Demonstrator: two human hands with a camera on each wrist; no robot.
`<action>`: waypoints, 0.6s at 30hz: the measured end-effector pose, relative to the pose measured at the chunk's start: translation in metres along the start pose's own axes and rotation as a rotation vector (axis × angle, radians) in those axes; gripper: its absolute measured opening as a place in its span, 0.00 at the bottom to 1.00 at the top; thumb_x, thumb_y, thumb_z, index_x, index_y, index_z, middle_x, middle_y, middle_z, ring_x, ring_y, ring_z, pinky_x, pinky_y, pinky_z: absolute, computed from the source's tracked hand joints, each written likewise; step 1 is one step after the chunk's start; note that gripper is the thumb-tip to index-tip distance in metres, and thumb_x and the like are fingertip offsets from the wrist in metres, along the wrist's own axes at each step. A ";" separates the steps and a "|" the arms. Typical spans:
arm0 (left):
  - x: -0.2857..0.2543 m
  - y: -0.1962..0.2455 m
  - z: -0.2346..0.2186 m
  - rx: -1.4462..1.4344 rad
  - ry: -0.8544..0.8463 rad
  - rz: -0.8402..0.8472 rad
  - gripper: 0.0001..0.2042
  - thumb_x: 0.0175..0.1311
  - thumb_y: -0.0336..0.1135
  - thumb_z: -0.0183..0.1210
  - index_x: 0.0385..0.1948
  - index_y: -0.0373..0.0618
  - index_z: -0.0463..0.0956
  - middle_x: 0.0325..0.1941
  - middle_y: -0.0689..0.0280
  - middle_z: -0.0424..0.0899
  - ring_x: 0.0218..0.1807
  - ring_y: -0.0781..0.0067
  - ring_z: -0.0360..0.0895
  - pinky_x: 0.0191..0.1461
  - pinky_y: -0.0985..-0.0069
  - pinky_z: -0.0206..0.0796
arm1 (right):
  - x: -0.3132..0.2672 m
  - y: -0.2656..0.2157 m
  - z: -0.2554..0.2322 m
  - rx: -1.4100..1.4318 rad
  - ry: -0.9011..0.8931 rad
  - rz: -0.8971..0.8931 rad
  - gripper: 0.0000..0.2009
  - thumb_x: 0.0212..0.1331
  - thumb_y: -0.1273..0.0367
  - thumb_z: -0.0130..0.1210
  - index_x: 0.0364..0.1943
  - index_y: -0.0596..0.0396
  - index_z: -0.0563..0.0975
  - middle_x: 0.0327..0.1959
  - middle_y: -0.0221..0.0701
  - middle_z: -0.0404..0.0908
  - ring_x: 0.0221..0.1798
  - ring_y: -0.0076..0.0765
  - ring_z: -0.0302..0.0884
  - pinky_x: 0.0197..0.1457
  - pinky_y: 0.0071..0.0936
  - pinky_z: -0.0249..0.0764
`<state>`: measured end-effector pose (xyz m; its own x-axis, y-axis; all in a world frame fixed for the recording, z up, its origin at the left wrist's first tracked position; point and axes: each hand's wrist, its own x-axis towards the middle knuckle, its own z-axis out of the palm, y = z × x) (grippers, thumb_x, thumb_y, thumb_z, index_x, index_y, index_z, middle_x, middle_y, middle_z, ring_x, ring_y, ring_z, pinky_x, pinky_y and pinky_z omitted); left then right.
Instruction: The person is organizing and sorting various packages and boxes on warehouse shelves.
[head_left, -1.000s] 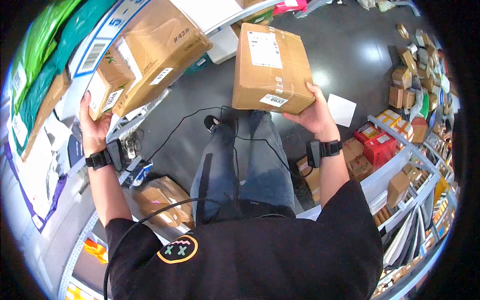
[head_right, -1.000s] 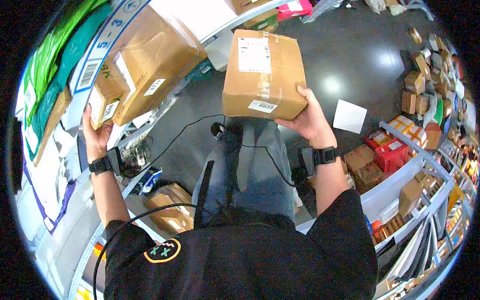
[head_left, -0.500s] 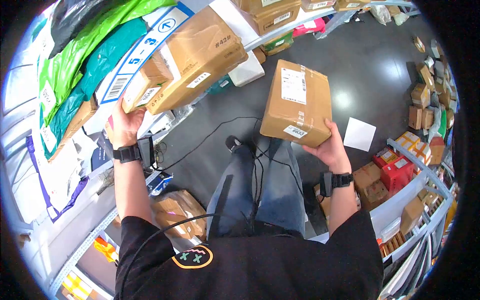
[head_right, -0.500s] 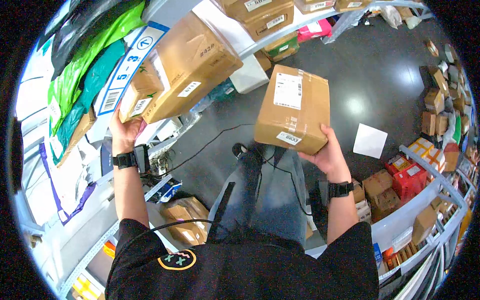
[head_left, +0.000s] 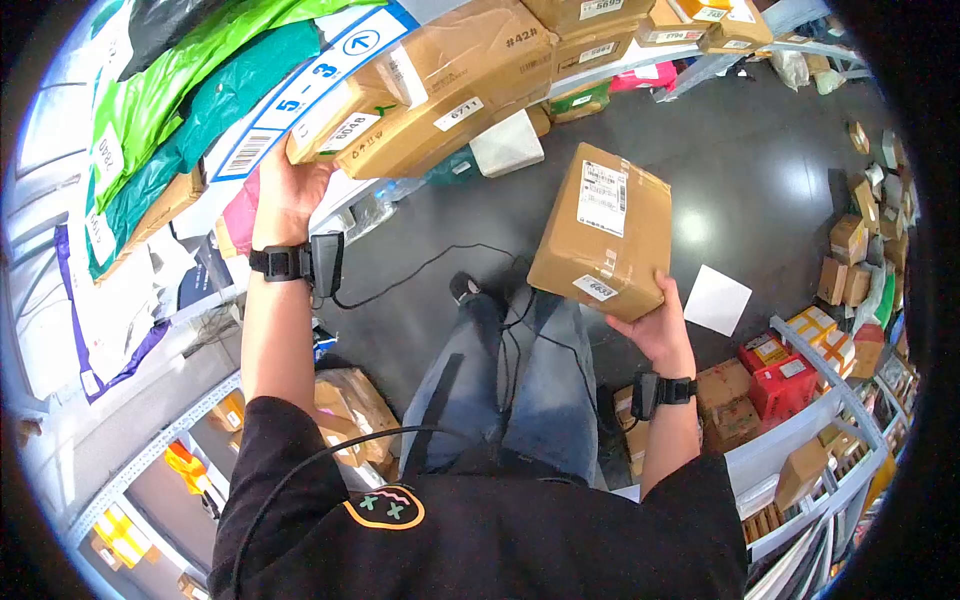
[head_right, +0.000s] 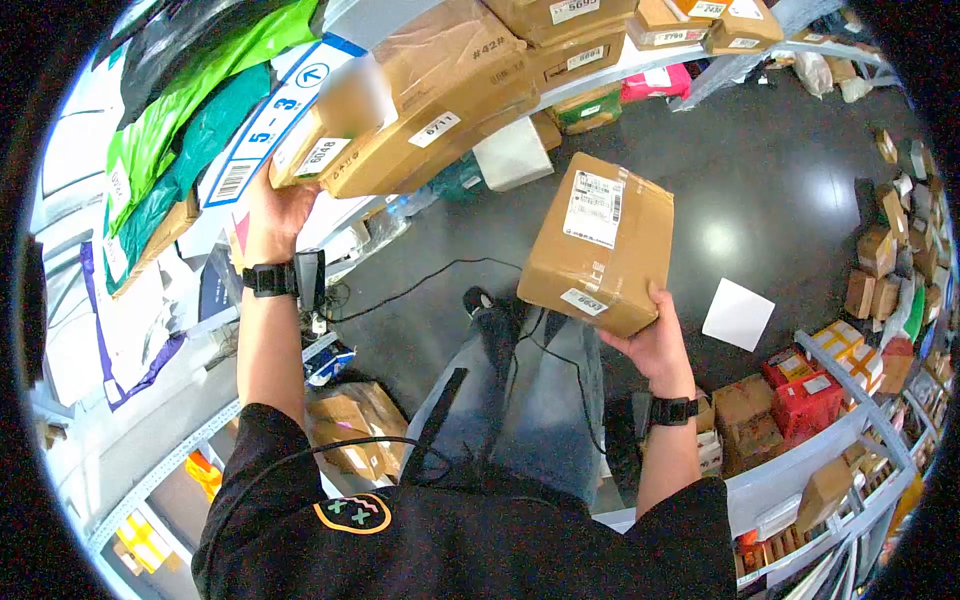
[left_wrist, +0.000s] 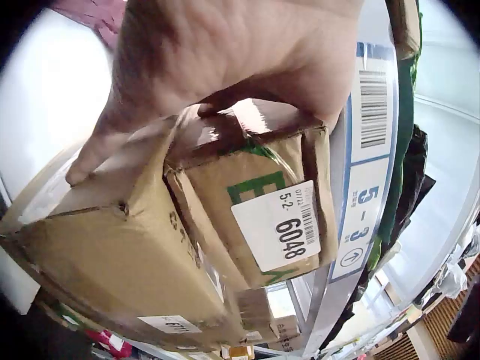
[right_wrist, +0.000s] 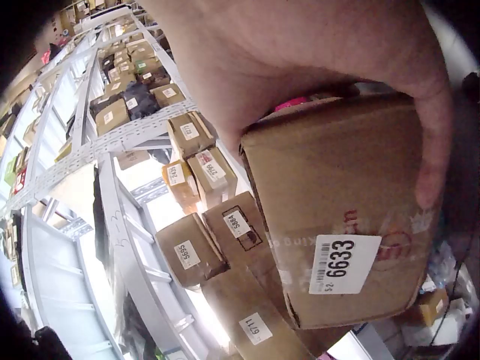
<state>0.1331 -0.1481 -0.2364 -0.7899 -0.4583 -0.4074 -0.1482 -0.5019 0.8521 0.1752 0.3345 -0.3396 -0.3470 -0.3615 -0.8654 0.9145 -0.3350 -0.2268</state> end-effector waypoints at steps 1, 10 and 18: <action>0.002 -0.002 0.001 -0.014 0.006 0.008 0.23 0.70 0.48 0.48 0.60 0.45 0.68 0.62 0.62 0.74 0.63 0.60 0.70 0.61 0.52 0.62 | -0.001 0.000 0.000 -0.004 0.019 -0.002 0.33 0.58 0.45 0.51 0.65 0.43 0.60 0.65 0.36 0.65 0.62 0.47 0.66 0.57 0.47 0.71; -0.005 -0.002 0.001 0.085 0.064 0.099 0.19 0.70 0.41 0.49 0.58 0.42 0.69 0.59 0.63 0.76 0.62 0.66 0.70 0.65 0.60 0.60 | -0.007 -0.007 -0.008 -0.358 0.059 -0.151 0.34 0.58 0.48 0.53 0.66 0.45 0.59 0.63 0.37 0.66 0.62 0.46 0.67 0.54 0.50 0.73; -0.036 -0.010 0.008 0.201 0.088 0.237 0.24 0.66 0.44 0.55 0.59 0.43 0.65 0.61 0.63 0.71 0.64 0.64 0.66 0.64 0.55 0.60 | -0.022 -0.016 0.015 -0.446 0.000 -0.224 0.37 0.54 0.52 0.56 0.68 0.48 0.58 0.61 0.35 0.69 0.58 0.40 0.72 0.55 0.39 0.75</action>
<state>0.1581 -0.1202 -0.2276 -0.7636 -0.6109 -0.2091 -0.0878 -0.2227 0.9709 0.1653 0.3348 -0.3105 -0.5454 -0.3234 -0.7732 0.8171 0.0001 -0.5764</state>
